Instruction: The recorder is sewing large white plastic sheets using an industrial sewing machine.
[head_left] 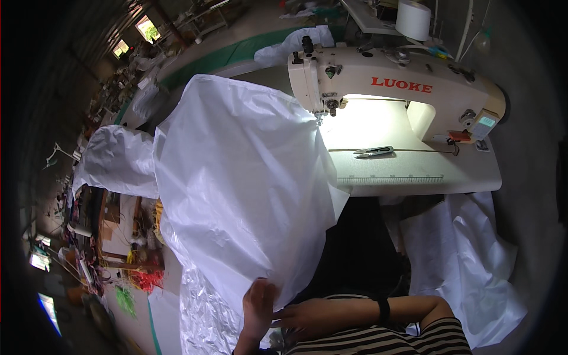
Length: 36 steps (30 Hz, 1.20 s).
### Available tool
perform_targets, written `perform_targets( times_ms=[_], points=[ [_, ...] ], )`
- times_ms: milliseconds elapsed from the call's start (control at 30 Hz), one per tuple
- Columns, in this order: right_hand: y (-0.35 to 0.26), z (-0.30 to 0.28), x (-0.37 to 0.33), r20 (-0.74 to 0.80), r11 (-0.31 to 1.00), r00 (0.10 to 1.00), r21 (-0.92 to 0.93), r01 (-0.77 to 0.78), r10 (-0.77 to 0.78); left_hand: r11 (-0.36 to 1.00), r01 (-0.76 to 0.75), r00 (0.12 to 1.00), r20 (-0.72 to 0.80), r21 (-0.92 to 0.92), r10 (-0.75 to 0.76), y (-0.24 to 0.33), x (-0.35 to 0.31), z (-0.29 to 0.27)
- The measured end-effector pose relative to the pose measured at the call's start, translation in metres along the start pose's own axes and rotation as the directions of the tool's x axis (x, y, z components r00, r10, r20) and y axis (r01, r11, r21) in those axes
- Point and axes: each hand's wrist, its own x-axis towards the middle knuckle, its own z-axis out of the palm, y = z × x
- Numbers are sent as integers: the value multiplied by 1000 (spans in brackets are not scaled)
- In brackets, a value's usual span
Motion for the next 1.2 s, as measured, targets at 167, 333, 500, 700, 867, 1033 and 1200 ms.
perform_targets(
  times_ms=[167,333,500,700,867,1033,1200],
  points=[
    [42,-22,9,-801,957,532,285,-61,273,964,-232,923,-285,128,260,13,12,3],
    [53,16,36,9,977,978,45,-211,211,835,-550,760,425,16,492,23,31,-4],
    [104,-30,-58,-705,762,522,41,-646,480,887,-456,862,278,66,423,0,33,-4],
    [170,-64,-33,-846,749,434,-66,-660,308,871,-482,869,176,97,462,-8,25,-3],
    [88,-22,-52,-652,974,758,-182,-132,-18,821,-538,843,127,192,523,5,33,-22],
    [1,-1,-70,-586,994,808,112,10,58,794,-604,785,216,60,581,23,35,-7],
    [-30,-12,-52,-599,986,787,-151,69,-147,838,-543,788,375,51,488,38,28,11]
  ],
)
